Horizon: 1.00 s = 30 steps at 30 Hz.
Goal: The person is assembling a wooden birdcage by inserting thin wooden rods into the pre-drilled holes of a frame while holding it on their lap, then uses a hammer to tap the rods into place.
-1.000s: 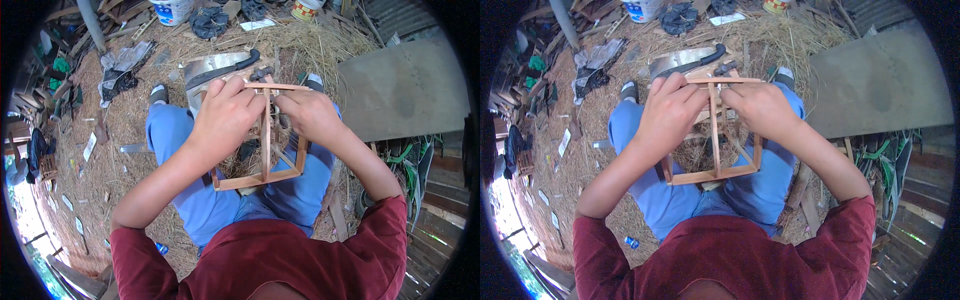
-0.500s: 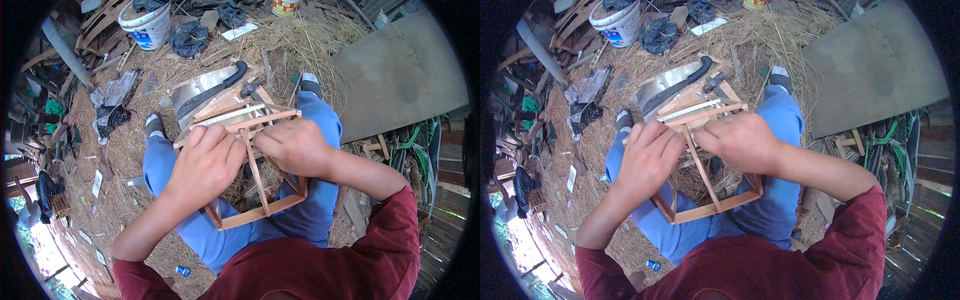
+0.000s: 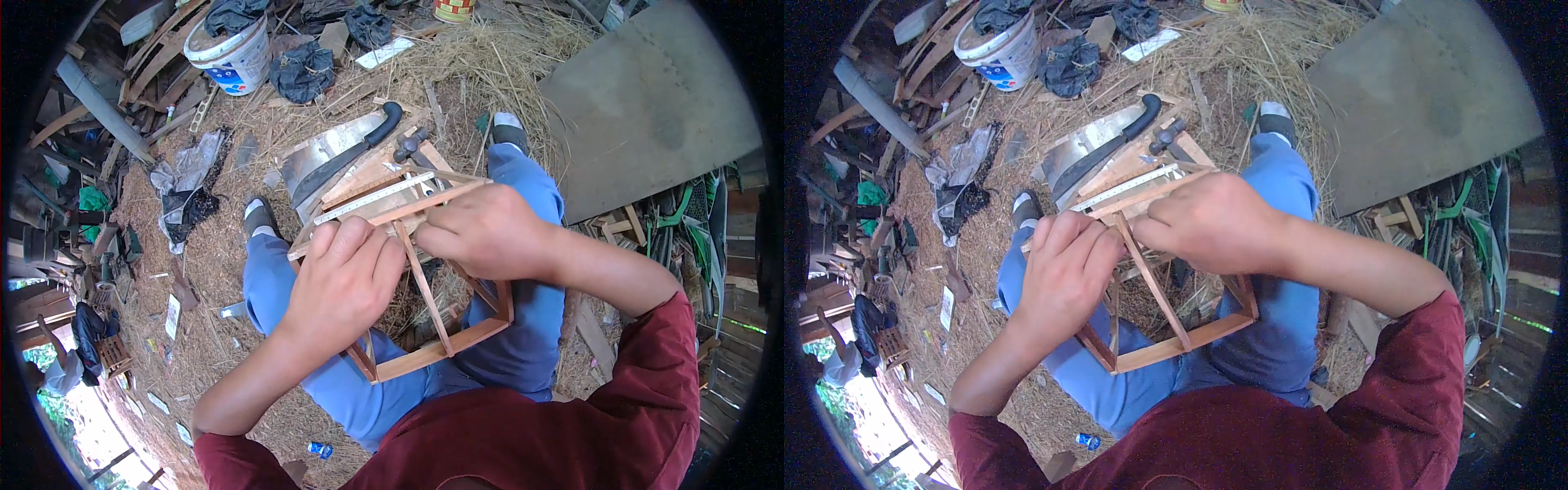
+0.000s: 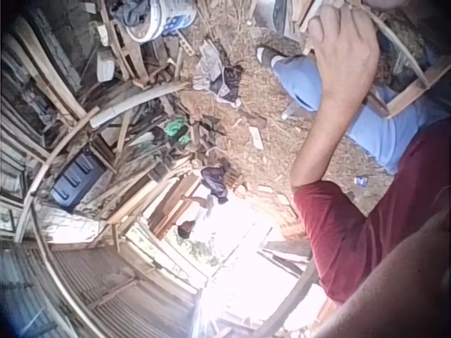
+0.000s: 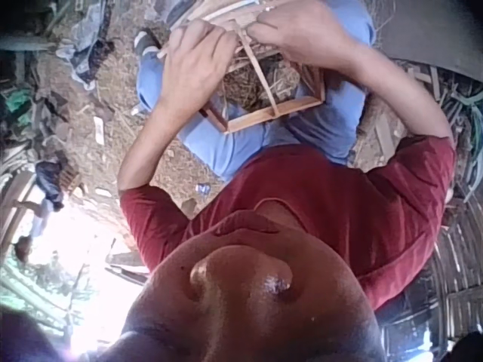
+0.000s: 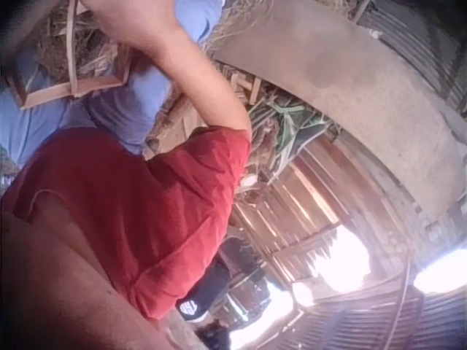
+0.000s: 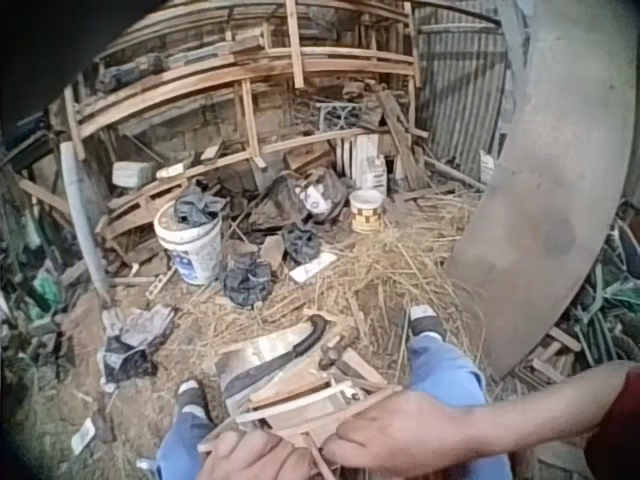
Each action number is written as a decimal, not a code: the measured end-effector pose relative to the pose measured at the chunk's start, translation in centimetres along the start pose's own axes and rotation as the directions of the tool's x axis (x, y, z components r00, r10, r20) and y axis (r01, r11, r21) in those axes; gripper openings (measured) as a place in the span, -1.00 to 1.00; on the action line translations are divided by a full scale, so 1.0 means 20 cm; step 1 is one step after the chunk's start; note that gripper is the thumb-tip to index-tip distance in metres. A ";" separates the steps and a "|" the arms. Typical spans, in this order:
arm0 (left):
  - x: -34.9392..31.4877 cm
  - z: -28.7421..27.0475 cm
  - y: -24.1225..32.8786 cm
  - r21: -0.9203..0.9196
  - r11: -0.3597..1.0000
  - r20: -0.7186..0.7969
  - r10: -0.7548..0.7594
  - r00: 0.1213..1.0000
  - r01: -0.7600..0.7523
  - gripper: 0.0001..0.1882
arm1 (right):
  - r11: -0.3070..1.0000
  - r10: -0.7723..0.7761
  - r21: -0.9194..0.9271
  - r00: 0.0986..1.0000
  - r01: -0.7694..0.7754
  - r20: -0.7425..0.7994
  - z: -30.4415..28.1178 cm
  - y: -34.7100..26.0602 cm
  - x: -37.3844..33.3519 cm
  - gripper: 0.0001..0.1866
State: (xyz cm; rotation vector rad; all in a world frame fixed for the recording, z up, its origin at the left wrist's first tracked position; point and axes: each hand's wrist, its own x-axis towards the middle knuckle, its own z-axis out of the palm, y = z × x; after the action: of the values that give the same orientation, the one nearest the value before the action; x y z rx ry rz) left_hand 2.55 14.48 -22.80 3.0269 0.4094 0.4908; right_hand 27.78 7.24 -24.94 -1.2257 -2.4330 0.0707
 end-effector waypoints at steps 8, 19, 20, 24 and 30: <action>-0.01 0.01 0.01 -0.011 1.000 0.017 -0.001 1.000 0.001 -0.78 | 0.996 0.092 0.029 0.993 -0.090 -0.069 0.06 -0.08 -0.05 -0.84; -0.07 -0.03 0.03 0.022 0.982 -0.076 -0.185 0.980 0.187 -0.75 | 0.997 0.074 0.028 0.997 -0.075 0.034 -0.08 -0.05 -0.01 -0.77; -0.07 -0.03 0.04 0.019 0.979 -0.079 -0.199 0.977 0.201 -0.75 | 0.993 0.120 0.007 0.993 -0.120 0.017 -0.09 -0.07 -0.02 -0.79; -0.06 -0.06 0.03 -0.008 0.977 -0.133 -0.211 0.968 0.212 -0.74 | 0.990 0.142 0.004 0.975 -0.143 -0.170 -0.11 -0.09 -0.02 -0.79; -0.14 -0.09 0.00 -0.078 0.957 -0.166 -0.288 0.943 0.279 -0.64 | 0.977 0.211 0.059 0.936 -0.203 -0.283 -0.09 -0.11 -0.04 -0.73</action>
State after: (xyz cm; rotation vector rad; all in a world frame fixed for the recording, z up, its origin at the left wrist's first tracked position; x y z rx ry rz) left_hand -0.58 13.76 -21.85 2.8136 0.8134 0.7333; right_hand 27.18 5.00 -23.01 -1.3716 -2.0430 -0.0121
